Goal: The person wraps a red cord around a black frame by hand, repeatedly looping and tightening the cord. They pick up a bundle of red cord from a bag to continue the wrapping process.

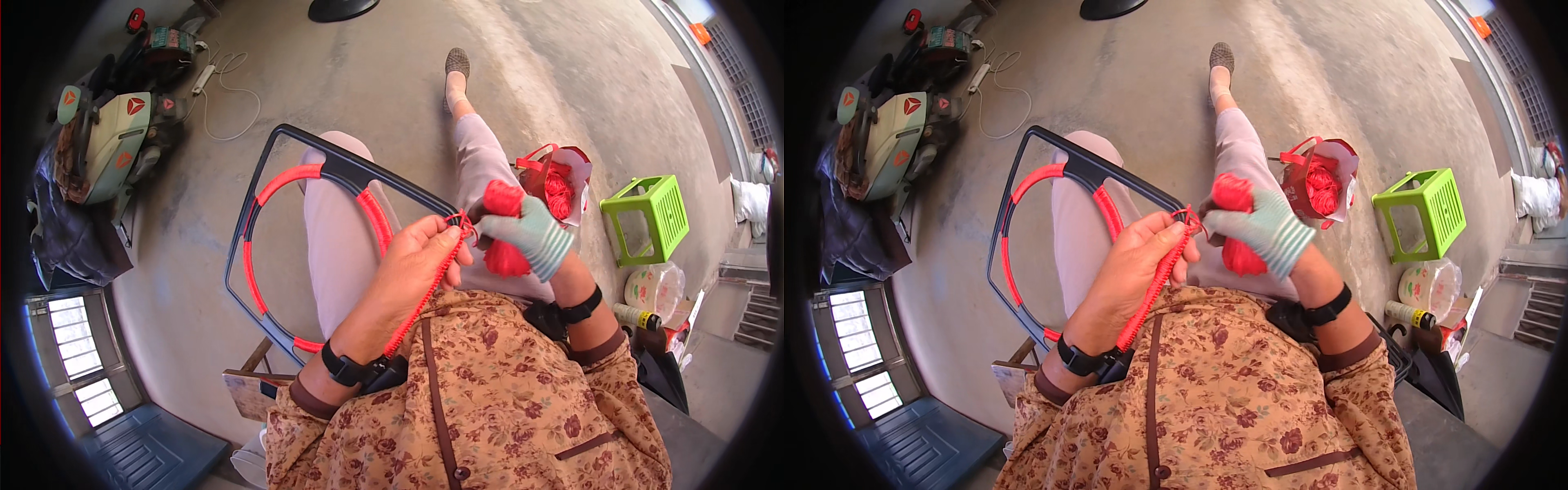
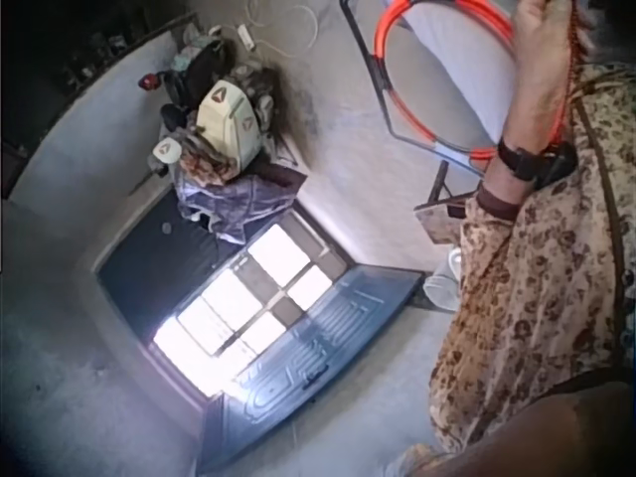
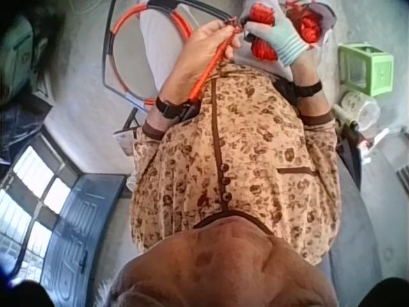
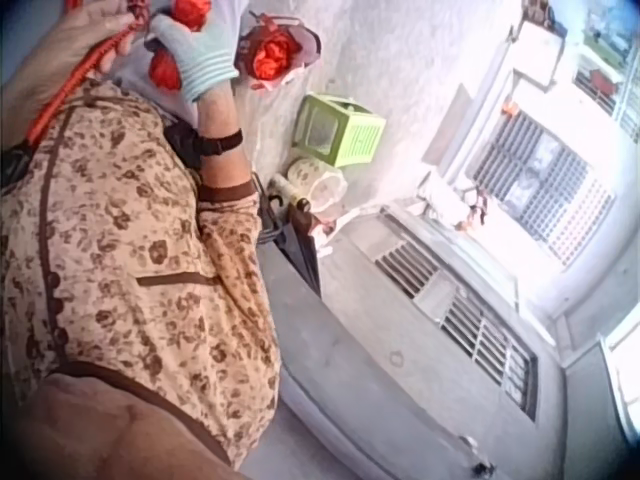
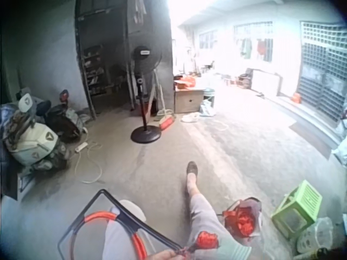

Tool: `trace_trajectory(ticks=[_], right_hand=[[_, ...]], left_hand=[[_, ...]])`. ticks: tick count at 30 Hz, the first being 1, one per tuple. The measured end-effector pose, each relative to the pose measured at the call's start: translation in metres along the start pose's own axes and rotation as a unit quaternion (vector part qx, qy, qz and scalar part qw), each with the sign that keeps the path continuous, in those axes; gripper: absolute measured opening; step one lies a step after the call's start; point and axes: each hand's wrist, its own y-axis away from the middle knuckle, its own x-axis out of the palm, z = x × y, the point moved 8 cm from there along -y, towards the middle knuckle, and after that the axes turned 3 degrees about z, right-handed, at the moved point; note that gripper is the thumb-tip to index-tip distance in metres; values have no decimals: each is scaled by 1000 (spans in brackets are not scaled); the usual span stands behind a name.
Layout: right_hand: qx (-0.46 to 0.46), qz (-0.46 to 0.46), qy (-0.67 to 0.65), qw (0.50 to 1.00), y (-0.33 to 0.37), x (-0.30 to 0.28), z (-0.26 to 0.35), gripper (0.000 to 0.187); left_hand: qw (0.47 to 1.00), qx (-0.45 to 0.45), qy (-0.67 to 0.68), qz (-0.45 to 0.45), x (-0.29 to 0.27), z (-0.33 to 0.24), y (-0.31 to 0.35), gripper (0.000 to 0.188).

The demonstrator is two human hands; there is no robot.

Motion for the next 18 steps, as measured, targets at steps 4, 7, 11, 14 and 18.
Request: trace_trajectory(ticks=[4, 7, 11, 14, 18], right_hand=[[7, -14, 29, 999, -4, 8, -3, 22], [-7, -15, 42, 999, -6, 10, -2, 21], [-2, 0, 55, 998, -8, 11, -3, 20], [-56, -17, 97, 994, -5, 12, 10, 19], [-58, -16, 209, 976, 1, 18, 26, 20]], left_hand=[[1000, -13, -17, -11, -3, 3, -6, 20], [999, -7, -6, -35, -6, 2, -8, 18], [999, -14, -13, -45, -8, 3, -10, 17], [999, -11, -15, -44, -9, 4, -9, 17], [999, -18, -9, -36, -10, 8, -11, 18]])
